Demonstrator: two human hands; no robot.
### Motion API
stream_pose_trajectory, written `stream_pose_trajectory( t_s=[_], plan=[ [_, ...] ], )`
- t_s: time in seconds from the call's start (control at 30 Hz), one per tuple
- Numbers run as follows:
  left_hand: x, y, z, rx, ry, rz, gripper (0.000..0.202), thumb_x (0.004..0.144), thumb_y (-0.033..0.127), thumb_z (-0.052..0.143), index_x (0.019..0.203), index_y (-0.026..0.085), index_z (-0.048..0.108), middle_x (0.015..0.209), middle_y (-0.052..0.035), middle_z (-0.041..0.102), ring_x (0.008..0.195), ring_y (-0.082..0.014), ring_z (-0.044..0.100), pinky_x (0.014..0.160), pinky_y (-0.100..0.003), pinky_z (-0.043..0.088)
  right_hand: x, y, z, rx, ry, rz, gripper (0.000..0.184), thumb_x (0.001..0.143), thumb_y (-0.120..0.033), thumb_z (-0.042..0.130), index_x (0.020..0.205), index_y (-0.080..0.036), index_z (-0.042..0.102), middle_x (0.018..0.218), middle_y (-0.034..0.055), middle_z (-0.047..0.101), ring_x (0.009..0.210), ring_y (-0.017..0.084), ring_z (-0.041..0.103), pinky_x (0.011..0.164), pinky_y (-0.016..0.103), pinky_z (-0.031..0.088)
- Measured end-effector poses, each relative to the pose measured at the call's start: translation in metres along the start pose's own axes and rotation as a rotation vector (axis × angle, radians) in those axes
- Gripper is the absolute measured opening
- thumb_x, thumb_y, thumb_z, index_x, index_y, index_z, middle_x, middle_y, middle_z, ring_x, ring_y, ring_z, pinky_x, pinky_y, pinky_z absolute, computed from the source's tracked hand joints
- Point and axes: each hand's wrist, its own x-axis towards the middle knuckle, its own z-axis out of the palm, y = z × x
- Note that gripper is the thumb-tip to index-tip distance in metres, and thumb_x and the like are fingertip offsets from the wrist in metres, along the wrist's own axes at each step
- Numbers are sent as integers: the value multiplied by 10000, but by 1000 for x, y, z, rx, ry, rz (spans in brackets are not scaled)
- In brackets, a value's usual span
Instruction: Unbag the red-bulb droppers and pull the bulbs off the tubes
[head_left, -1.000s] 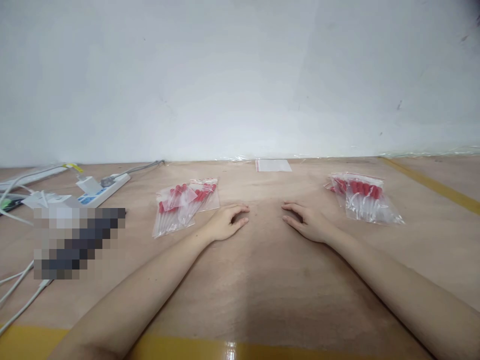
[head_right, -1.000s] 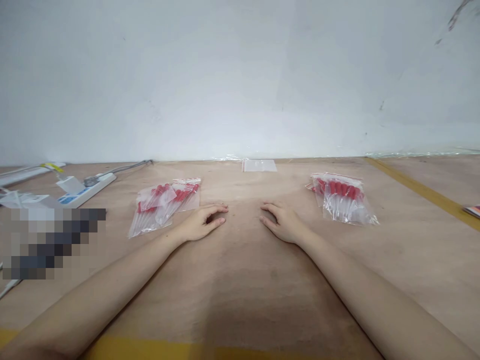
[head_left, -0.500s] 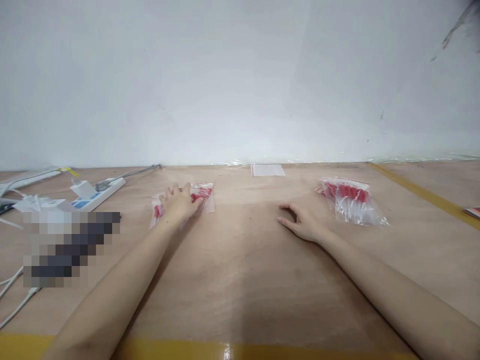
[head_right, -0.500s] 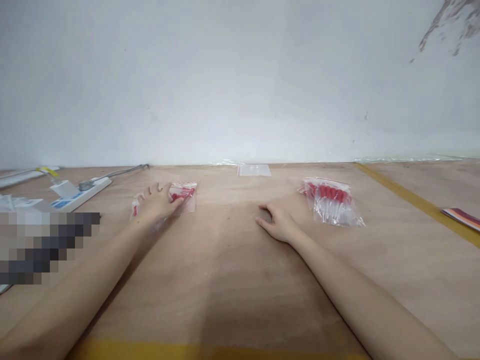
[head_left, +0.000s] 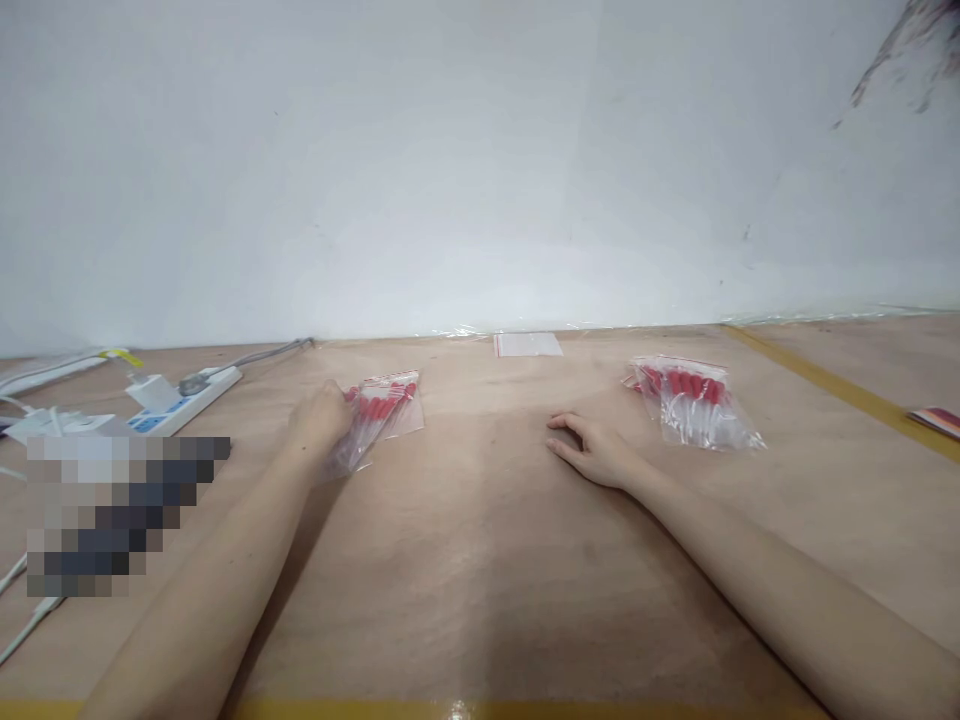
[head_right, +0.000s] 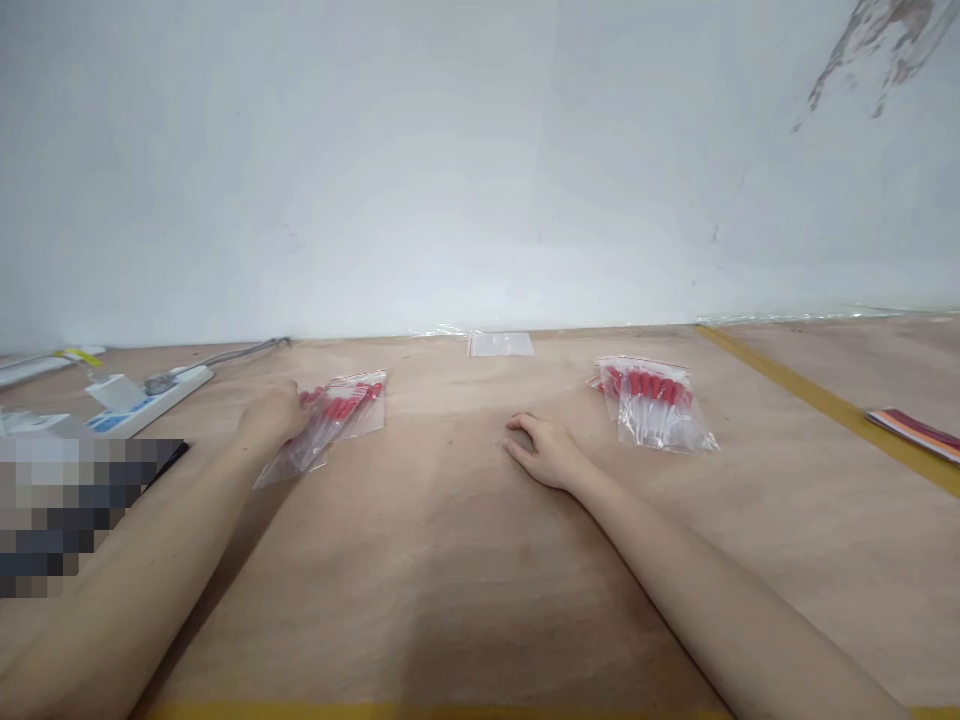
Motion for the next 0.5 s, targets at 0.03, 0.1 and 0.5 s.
stream_pose_trajectory(
  t_s=[0.03, 0.1, 0.5],
  plan=[
    [0, -1, -2, 1, 14, -2, 393, 801, 378, 408, 1011, 79, 554, 966, -212, 623, 881, -344, 588, 673, -384, 448, 0, 0, 0, 1, -1, -7, 270, 801, -318, 495, 1020, -177, 565, 1084, 82, 597, 983, 202, 560, 866, 357, 439],
    [1, -3, -8, -21, 79, -9, 344, 790, 309, 435, 1040, 101, 548, 982, -192, 622, 910, -338, 579, 706, -389, 444, -1, 1, 0, 12, 1, -14, 260, 799, -310, 497, 1015, -184, 567, 1083, 82, 595, 975, 203, 559, 861, 360, 439],
    [-50, 95, 11, -606, 538, 822, 264, 861, 187, 369, 1036, 179, 566, 990, -63, 645, 923, -176, 583, 860, -305, 435, 30, -31, 3, 1178, -45, 568, 351, 838, -475, 408, 896, -154, 538, 860, 95, 627, 726, 153, 624, 748, 327, 517]
  ],
)
